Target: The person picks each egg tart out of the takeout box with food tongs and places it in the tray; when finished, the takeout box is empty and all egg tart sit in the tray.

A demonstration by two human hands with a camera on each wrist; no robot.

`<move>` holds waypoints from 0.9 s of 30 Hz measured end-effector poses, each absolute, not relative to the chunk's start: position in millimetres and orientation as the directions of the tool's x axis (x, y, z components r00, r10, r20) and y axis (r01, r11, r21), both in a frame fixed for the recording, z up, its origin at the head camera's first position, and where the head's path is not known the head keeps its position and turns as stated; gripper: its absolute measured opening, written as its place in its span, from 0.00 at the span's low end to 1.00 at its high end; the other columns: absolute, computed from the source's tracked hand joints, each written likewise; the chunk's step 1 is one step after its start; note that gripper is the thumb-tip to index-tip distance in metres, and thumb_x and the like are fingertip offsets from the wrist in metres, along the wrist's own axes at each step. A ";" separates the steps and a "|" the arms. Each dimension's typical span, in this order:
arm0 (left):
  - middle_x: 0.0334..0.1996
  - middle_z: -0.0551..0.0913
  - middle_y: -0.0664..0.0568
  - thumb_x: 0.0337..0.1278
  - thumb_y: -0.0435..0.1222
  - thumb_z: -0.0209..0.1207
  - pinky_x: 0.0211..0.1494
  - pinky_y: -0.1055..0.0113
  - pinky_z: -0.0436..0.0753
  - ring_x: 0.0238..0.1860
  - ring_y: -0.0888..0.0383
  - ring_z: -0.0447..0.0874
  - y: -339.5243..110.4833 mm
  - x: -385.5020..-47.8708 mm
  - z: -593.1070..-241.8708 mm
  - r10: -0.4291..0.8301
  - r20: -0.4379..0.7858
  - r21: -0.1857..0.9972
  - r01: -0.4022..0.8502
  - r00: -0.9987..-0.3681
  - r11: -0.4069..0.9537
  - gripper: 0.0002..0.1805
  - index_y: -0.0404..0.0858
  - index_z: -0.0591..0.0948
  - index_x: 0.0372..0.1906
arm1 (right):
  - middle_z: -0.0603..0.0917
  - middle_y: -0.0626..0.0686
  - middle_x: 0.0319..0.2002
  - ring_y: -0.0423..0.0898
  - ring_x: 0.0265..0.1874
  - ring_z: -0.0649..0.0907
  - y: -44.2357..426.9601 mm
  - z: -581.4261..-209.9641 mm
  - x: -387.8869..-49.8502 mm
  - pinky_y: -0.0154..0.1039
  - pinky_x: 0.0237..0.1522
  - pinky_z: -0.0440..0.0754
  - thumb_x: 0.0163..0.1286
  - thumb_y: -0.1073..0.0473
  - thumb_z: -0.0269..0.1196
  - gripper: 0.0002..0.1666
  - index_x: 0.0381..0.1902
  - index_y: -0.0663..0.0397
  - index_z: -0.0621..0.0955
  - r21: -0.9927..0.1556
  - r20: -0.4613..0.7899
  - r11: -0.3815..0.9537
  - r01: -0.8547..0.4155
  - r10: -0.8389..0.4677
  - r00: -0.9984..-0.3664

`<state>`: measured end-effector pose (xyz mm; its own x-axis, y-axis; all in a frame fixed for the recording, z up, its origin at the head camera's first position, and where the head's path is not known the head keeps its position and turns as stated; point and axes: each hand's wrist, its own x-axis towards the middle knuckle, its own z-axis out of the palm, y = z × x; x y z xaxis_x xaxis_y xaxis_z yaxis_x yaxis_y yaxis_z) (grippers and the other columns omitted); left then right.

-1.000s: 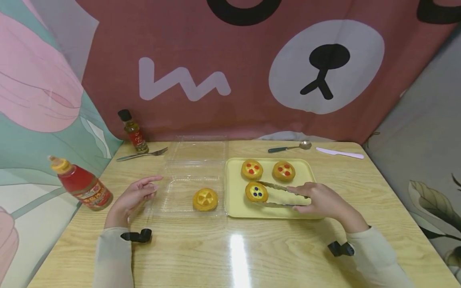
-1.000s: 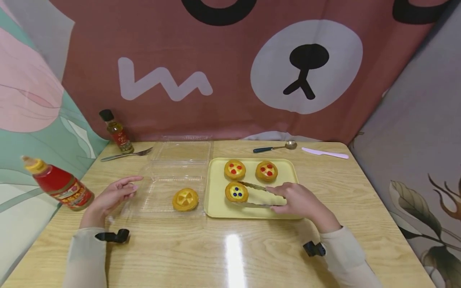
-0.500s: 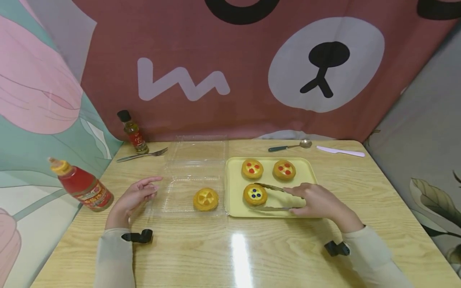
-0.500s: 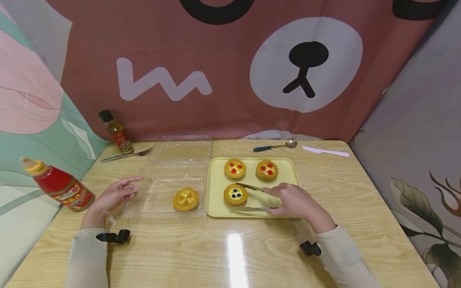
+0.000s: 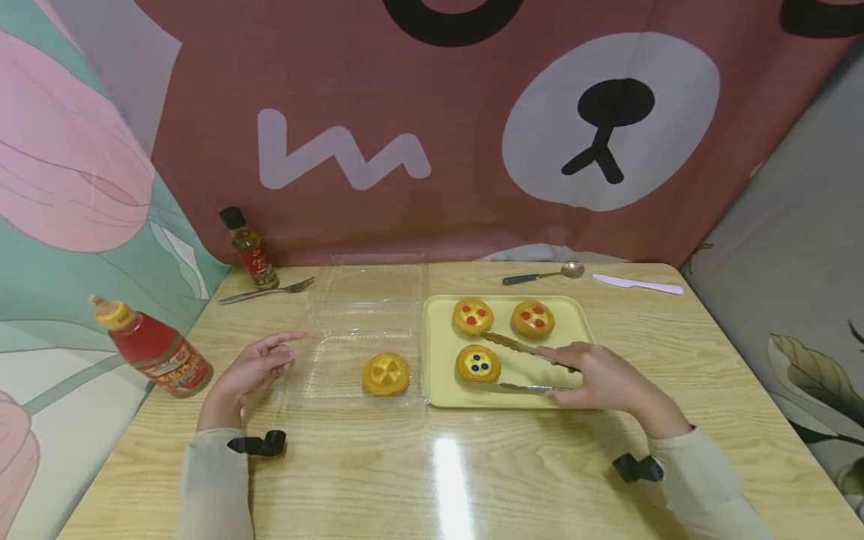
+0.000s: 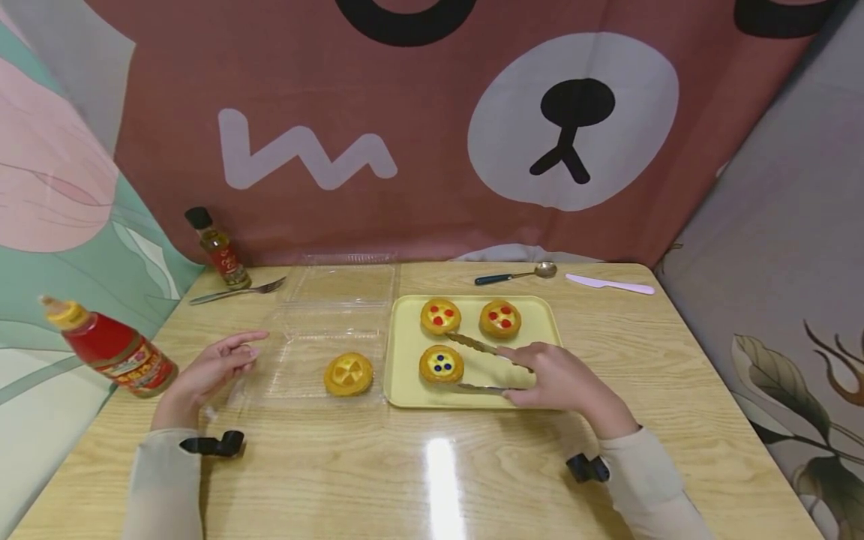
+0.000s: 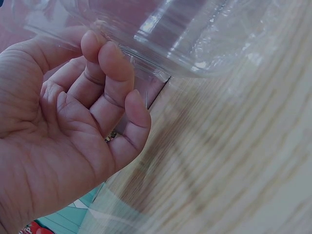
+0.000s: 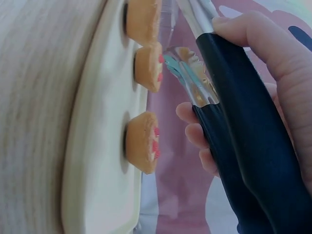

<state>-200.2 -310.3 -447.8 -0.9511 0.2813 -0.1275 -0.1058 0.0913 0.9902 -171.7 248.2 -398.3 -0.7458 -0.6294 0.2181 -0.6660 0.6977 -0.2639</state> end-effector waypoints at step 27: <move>0.23 0.73 0.59 0.67 0.32 0.52 0.29 0.73 0.71 0.24 0.65 0.70 -308.3 -198.9 -445.8 0.276 -0.131 0.990 -0.112 -0.952 0.082 0.19 0.37 0.73 0.61 | 0.84 0.53 0.46 0.49 0.41 0.82 167.5 -358.1 -204.5 0.45 0.39 0.81 0.53 0.45 0.70 0.37 0.59 0.55 0.78 -0.191 0.252 0.532 -0.825 -0.786 -0.565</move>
<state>-198.9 -308.3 -445.8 -0.9523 0.2755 -0.1310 -0.1124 0.0823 0.9902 -204.5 167.5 -358.1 -0.5649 -0.7857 0.2521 -0.8250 0.5318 -0.1912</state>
